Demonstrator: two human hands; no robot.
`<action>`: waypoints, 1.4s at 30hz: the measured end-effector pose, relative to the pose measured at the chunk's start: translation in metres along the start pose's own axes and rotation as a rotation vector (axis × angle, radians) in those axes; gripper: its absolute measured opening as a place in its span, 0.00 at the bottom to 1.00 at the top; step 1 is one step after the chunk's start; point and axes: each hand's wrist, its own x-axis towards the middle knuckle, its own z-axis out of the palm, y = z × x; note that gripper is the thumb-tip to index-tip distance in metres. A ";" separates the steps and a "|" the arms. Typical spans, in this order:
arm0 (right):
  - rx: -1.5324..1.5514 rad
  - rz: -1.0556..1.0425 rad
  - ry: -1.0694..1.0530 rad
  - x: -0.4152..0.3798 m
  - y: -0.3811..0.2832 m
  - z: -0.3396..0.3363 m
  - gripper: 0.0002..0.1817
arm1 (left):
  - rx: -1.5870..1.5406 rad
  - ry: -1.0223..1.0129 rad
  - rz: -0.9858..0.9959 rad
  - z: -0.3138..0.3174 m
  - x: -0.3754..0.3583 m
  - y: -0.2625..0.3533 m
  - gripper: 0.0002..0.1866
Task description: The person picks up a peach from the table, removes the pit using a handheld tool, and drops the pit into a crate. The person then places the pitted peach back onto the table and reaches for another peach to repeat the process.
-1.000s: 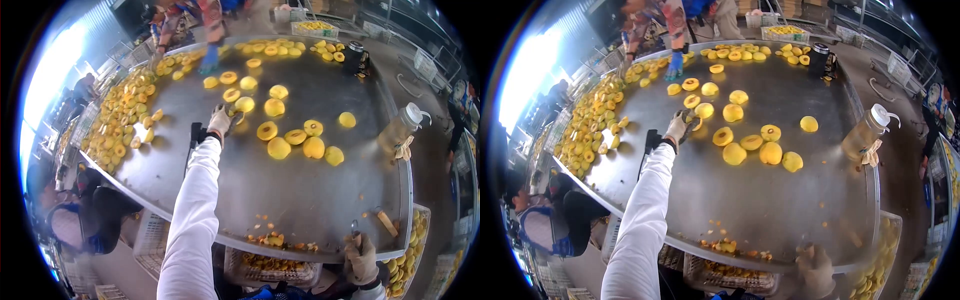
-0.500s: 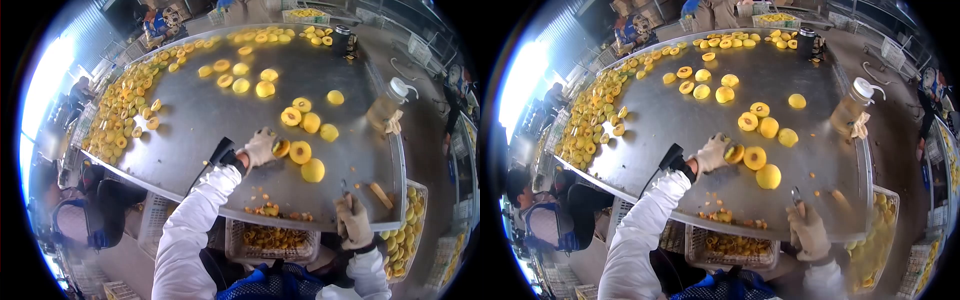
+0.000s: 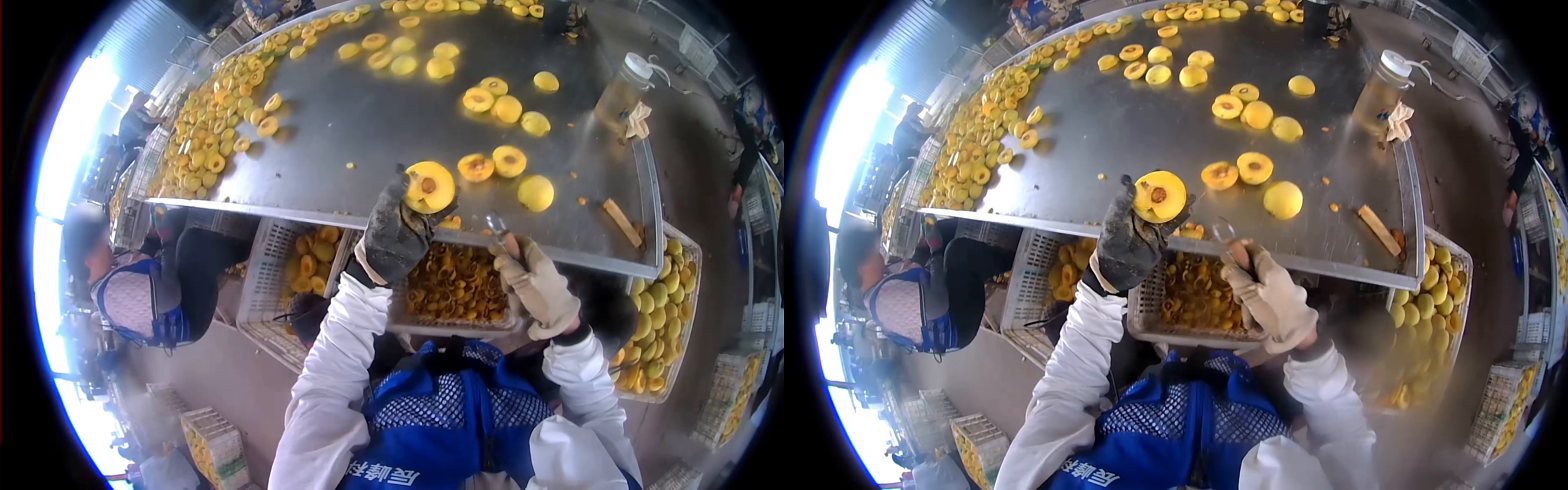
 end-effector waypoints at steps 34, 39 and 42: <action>-0.489 -0.485 0.096 -0.010 -0.002 0.043 0.21 | 1.255 -0.040 0.811 -0.021 -0.064 -0.053 0.36; -0.707 -0.500 0.012 -0.006 0.002 0.044 0.23 | 1.212 0.007 0.717 -0.032 -0.060 -0.047 0.22; -0.768 -0.469 0.001 -0.005 0.003 0.045 0.23 | 1.400 0.009 0.730 -0.052 -0.056 -0.047 0.29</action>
